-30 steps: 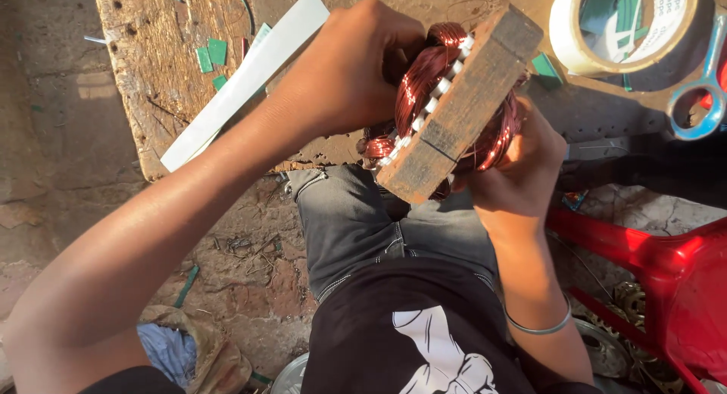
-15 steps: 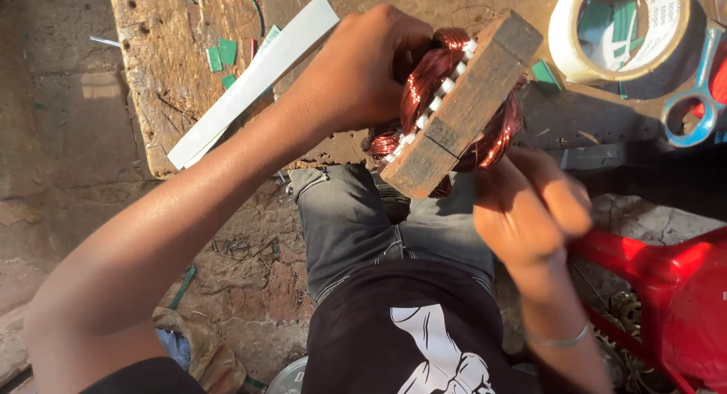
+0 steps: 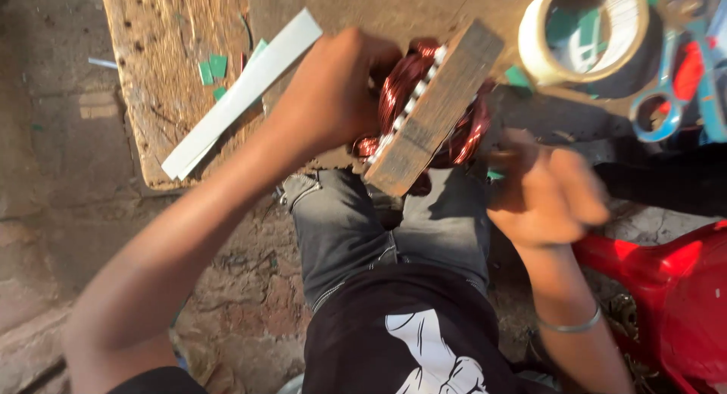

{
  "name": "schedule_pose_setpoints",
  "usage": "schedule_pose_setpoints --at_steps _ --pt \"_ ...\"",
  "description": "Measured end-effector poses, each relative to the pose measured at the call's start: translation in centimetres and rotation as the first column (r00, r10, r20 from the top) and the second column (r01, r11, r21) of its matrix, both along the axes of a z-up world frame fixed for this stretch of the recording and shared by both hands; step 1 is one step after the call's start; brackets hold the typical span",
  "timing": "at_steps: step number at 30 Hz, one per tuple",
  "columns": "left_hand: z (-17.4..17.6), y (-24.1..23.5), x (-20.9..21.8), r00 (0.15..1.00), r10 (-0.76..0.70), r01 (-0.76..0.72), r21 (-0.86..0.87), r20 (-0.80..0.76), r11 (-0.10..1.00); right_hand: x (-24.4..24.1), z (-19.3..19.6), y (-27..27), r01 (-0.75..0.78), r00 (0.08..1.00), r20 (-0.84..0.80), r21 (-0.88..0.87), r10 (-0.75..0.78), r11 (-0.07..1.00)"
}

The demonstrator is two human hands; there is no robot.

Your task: Rewinding or repairing a copper-wire coil for an electric fan motor.

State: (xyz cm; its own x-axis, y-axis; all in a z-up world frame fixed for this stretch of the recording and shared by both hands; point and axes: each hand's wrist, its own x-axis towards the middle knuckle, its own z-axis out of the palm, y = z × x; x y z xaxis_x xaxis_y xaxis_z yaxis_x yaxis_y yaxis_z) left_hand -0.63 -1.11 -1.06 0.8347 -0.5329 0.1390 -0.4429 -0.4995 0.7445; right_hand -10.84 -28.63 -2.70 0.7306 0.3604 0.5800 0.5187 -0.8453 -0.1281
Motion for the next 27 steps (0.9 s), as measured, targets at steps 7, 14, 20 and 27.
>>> schedule_pose_setpoints --at_steps 7,14,20,27 --pt "2.4 0.9 -0.3 0.979 0.042 -0.028 -0.071 0.199 0.997 3.0 4.0 -6.8 0.289 0.957 0.020 -0.094 -0.289 0.953" --pt "1.9 1.4 -2.0 0.985 0.094 -0.117 -0.160 -0.147 0.980 9.4 6.8 -4.9 0.019 0.975 -0.208 -0.276 -0.079 0.961" --pt "1.7 2.7 -5.0 0.943 0.217 -0.299 -0.354 -0.254 0.886 9.6 4.3 -7.7 0.048 0.945 -0.320 -0.066 -0.067 0.997" --pt "-2.6 1.6 -14.8 0.484 0.871 -0.712 -0.543 0.079 0.445 -1.9 4.2 -2.5 0.276 0.924 -0.364 0.845 0.116 0.458"
